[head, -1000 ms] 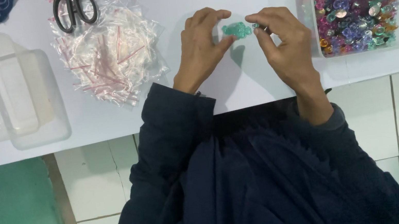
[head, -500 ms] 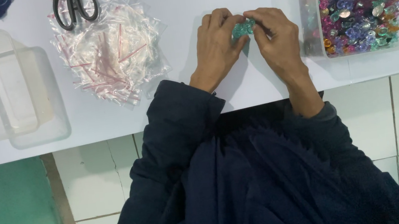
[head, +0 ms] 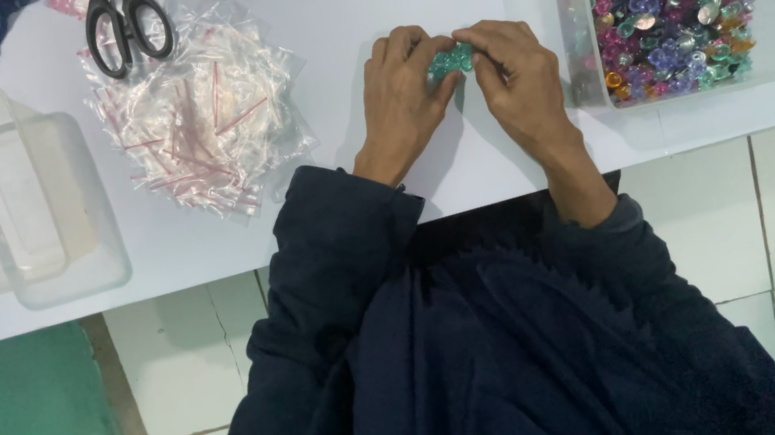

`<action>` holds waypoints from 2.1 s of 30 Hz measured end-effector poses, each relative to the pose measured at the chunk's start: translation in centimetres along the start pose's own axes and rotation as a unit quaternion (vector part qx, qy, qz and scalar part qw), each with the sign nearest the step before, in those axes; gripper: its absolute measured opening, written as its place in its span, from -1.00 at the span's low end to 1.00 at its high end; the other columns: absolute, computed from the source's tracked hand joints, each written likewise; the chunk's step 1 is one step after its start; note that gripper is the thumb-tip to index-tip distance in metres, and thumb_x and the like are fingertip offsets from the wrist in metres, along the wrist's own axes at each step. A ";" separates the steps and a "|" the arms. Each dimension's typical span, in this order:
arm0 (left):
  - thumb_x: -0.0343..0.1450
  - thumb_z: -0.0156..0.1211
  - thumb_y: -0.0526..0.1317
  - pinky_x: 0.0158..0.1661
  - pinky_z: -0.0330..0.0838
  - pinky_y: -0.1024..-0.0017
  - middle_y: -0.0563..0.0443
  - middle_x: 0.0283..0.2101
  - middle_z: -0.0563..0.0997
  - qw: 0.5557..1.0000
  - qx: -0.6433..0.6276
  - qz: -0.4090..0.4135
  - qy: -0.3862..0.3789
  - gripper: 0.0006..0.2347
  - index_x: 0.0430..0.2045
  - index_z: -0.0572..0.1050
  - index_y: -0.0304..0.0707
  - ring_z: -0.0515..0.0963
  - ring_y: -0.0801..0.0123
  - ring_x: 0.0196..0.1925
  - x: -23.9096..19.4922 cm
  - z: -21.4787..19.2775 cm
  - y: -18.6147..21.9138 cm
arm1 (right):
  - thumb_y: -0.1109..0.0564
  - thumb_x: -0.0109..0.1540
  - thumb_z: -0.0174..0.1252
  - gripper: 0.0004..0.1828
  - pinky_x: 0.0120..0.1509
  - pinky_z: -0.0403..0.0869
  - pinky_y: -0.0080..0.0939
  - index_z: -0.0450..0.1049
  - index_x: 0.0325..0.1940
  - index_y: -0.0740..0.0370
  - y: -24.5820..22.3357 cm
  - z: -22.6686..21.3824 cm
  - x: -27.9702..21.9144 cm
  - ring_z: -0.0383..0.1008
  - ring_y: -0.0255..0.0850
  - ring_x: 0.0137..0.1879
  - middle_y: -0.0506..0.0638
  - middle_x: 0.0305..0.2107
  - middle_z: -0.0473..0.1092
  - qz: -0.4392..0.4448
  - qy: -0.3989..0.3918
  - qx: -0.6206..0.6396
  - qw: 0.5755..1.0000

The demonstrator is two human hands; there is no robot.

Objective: Picking up small colorful beads from a container and placing them into a small plastic bag

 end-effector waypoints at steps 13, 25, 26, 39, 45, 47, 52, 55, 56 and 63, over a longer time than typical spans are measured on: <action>0.46 0.33 -0.28 -0.17 0.39 0.20 0.12 -0.02 0.47 0.998 -0.042 0.029 0.033 -0.76 -0.02 0.51 0.06 0.50 0.16 -0.06 2.2 -1.8 6.5 | 0.60 0.37 -0.06 -0.64 0.19 0.48 -0.03 0.48 0.18 0.52 -6.9 -6.0 -2.0 0.44 0.12 0.10 0.34 -0.01 0.38 -0.086 0.047 -0.026 0.995; 0.37 0.28 -0.20 -0.06 0.35 0.02 -0.04 0.08 0.42 0.988 0.062 0.138 -0.014 -0.92 -0.39 0.69 -0.08 0.34 0.00 0.17 7.5 6.8 14.4 | 0.47 0.39 0.22 -0.79 0.08 0.40 0.01 0.71 0.04 0.44 2.8 -14.6 -2.9 0.42 0.09 0.07 0.24 -0.15 0.40 0.021 0.090 -0.197 0.976; 0.28 0.34 -0.21 -0.06 0.32 0.09 -0.04 0.07 0.43 0.983 0.115 0.143 -0.008 -0.94 -0.47 0.70 -0.06 0.33 0.00 0.18 7.7 7.7 14.4 | 0.42 0.36 0.28 -0.80 0.05 0.36 0.05 0.70 0.05 0.42 4.1 -14.3 -3.0 0.38 0.12 0.07 0.23 -0.16 0.39 0.041 0.051 -0.197 0.978; 0.28 0.22 -0.25 -0.09 0.30 0.05 -0.06 0.03 0.49 0.984 0.096 0.147 -0.038 -0.90 -0.54 0.67 -0.21 0.33 0.02 0.18 7.7 9.5 13.3 | 0.36 0.30 0.22 -0.91 -0.06 0.29 0.11 0.63 -0.18 0.37 2.7 -14.1 -2.3 0.37 0.17 -0.09 0.19 -0.29 0.45 0.072 -0.004 -0.194 0.978; 0.43 0.09 -0.32 -0.10 0.31 0.14 0.12 0.01 0.44 0.987 0.020 0.147 -0.056 -0.88 -0.29 0.58 -0.09 0.32 0.17 0.16 7.6 8.2 13.0 | 0.36 0.41 0.25 -0.87 0.01 0.43 -0.07 0.64 0.03 0.44 2.8 -14.3 -3.0 0.50 -0.03 -0.13 0.20 -0.16 0.55 0.080 0.065 -0.155 0.983; 0.46 0.07 -0.30 -0.09 0.30 0.15 0.13 0.03 0.45 0.988 -0.004 0.143 -0.052 -0.88 -0.24 0.56 -0.09 0.35 0.16 0.15 7.4 7.5 13.0 | 0.38 0.41 0.25 -0.86 0.06 0.47 -0.14 0.62 0.06 0.43 2.0 -14.3 -2.9 0.53 -0.08 -0.09 0.17 -0.15 0.56 0.092 0.080 -0.112 0.986; 0.51 0.09 -0.31 -0.15 0.39 0.17 0.11 0.01 0.47 0.986 -0.059 0.158 -0.014 -0.89 -0.16 0.53 -0.11 0.43 0.14 0.05 6.6 5.9 12.5 | 0.41 0.44 0.29 -0.86 0.09 0.52 -0.22 0.59 0.10 0.45 0.9 -14.1 -3.2 0.54 -0.14 -0.04 0.17 -0.11 0.56 0.114 0.105 -0.029 0.987; 0.55 0.06 -0.32 0.08 0.43 0.15 -0.07 0.02 0.50 0.971 -0.116 0.207 0.019 -0.90 -0.13 0.50 -0.28 0.46 0.05 0.08 6.0 3.4 11.9 | 0.42 0.43 0.27 -0.88 0.00 0.48 -0.17 0.59 0.06 0.49 -1.0 -13.1 -2.6 0.51 -0.11 -0.10 0.21 -0.14 0.55 0.069 0.091 -0.065 0.991; 0.55 0.09 -0.35 0.06 0.45 0.15 -0.08 0.01 0.50 0.969 -0.129 0.208 0.040 -0.92 -0.12 0.49 -0.27 0.47 0.05 0.05 5.7 2.5 11.5 | 0.43 0.44 0.27 -0.87 0.00 0.49 -0.18 0.56 0.08 0.52 -1.7 -12.6 -2.3 0.51 -0.09 -0.10 0.23 -0.15 0.53 0.062 0.091 -0.034 0.993; 0.50 0.11 -0.51 0.02 0.41 0.27 -0.01 -0.06 0.53 0.966 -0.212 0.138 0.045 -0.81 -0.19 0.50 -0.14 0.51 0.14 -0.01 3.1 -2.6 9.5 | 0.49 0.38 0.32 -0.87 -0.09 0.47 -0.10 0.55 -0.01 0.51 -4.7 -8.8 -1.2 0.54 0.04 -0.09 0.30 -0.14 0.54 -0.030 0.111 -0.112 0.987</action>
Point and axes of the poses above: each hand's wrist, its own x-axis towards the middle knuckle, its own z-axis out of the palm, y = z × x, the point moved 3 cm from there along x, towards the middle knuckle
